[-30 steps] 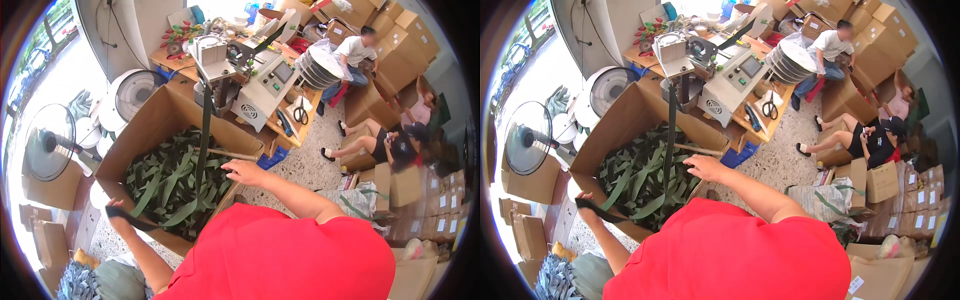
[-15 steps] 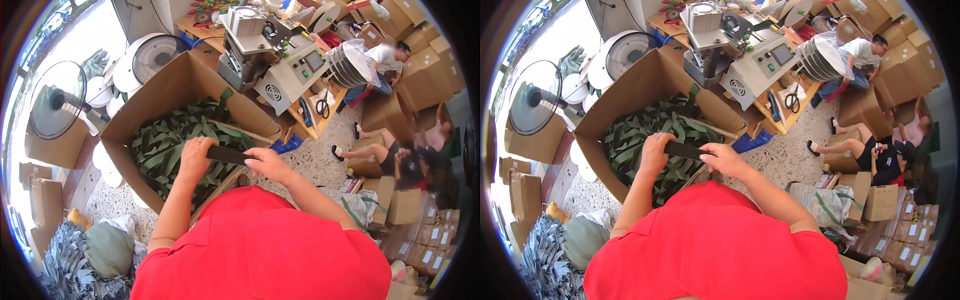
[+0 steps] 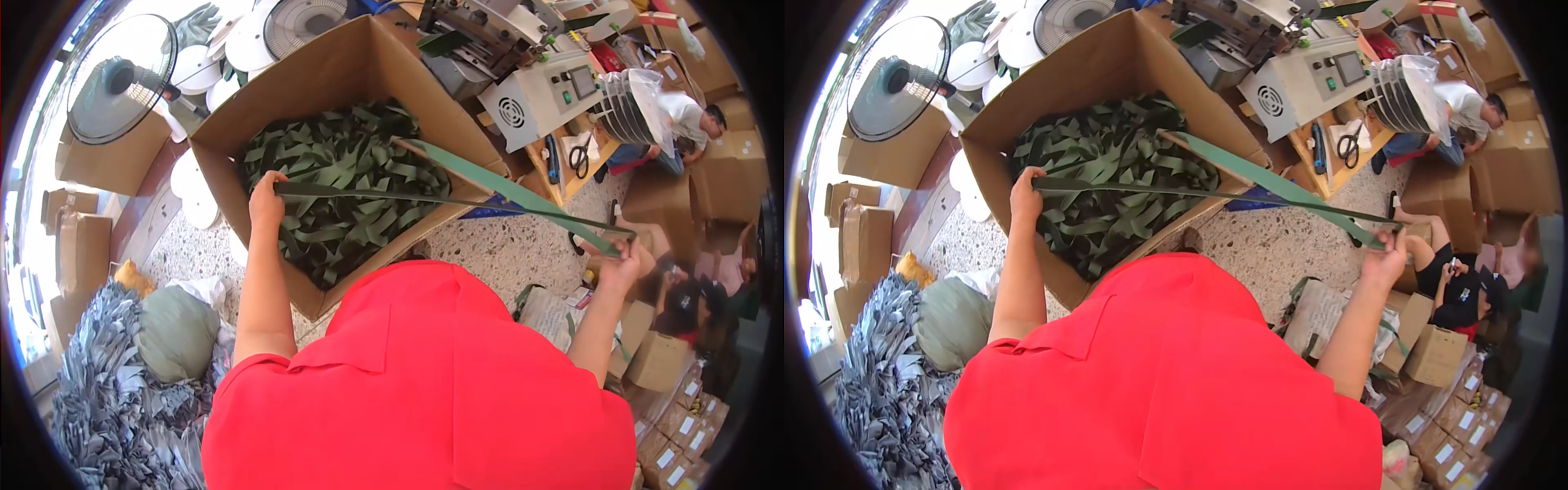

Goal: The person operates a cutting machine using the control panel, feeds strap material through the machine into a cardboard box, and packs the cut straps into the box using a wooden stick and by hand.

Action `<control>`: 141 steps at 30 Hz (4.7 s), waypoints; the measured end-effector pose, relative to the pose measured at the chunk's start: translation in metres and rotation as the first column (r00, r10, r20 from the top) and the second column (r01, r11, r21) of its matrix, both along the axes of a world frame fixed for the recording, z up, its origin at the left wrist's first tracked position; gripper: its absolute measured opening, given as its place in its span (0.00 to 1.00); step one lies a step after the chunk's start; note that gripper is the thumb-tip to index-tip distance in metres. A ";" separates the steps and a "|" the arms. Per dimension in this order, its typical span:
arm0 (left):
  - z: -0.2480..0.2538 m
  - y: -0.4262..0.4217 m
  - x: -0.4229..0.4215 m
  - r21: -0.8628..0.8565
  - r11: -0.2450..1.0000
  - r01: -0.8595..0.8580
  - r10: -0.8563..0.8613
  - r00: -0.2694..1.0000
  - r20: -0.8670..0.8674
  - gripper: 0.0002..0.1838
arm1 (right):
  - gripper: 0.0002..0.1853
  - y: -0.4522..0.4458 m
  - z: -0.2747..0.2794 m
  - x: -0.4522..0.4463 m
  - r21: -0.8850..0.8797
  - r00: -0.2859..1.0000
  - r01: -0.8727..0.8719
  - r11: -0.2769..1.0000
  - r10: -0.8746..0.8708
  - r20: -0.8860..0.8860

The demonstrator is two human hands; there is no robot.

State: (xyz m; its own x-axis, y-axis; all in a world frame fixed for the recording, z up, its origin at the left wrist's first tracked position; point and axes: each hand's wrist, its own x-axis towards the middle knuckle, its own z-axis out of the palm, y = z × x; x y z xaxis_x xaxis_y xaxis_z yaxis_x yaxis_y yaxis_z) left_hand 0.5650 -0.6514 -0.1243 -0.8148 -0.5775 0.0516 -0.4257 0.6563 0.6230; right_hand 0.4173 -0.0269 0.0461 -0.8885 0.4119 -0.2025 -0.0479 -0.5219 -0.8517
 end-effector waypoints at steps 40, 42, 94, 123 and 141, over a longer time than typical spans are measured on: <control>-0.051 -0.007 0.016 0.767 0.624 -0.150 0.524 0.808 -0.268 0.15 | 0.11 0.095 -0.089 -0.014 0.223 0.944 0.328 0.918 -0.324 -0.055; -0.047 -0.010 0.024 0.860 0.453 -0.235 0.665 0.731 -0.151 0.16 | 0.15 0.098 -0.090 -0.018 0.163 0.912 0.401 0.902 -0.410 0.023; -0.114 0.100 -0.293 0.621 0.782 0.054 -0.052 0.998 -0.022 0.21 | 0.23 -0.079 -0.066 0.122 0.517 0.753 -0.635 0.574 0.309 0.581; 0.039 0.017 0.061 -0.195 0.904 0.382 -0.336 0.913 0.232 0.35 | 0.24 -0.205 -0.134 0.084 0.626 0.230 -0.480 -0.615 0.600 0.766; 0.071 0.106 -0.328 0.056 0.865 0.499 -0.440 0.808 -0.392 0.42 | 0.18 0.029 -0.160 0.256 0.410 0.413 -0.902 -0.135 0.003 0.911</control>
